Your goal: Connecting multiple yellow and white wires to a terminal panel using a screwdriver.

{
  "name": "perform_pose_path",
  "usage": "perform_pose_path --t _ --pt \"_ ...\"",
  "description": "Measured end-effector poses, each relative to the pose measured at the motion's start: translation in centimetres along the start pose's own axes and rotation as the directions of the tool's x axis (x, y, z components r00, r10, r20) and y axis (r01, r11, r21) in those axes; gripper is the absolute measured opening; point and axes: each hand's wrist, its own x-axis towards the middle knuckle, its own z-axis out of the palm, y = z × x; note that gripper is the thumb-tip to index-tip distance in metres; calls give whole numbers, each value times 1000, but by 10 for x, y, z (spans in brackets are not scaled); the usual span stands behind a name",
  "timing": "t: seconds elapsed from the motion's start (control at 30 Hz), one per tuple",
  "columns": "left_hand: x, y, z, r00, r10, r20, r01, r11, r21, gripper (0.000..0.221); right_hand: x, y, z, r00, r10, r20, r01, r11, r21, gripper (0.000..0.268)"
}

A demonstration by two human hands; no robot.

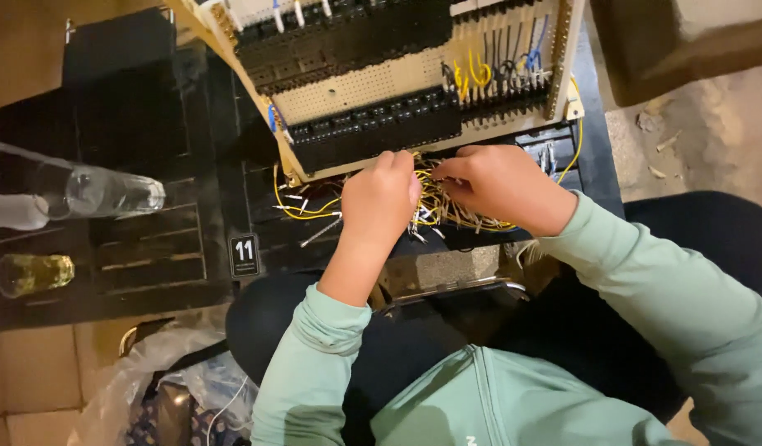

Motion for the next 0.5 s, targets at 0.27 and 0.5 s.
perform_pose_path --t 0.27,0.5 --pt "5 4 -48 965 -256 58 262 933 -247 10 -2 4 -2 999 -33 -32 32 999 -17 11" --pt "8 6 -76 929 -360 84 356 808 -469 5 -3 6 17 996 20 -89 -23 999 -23 16"
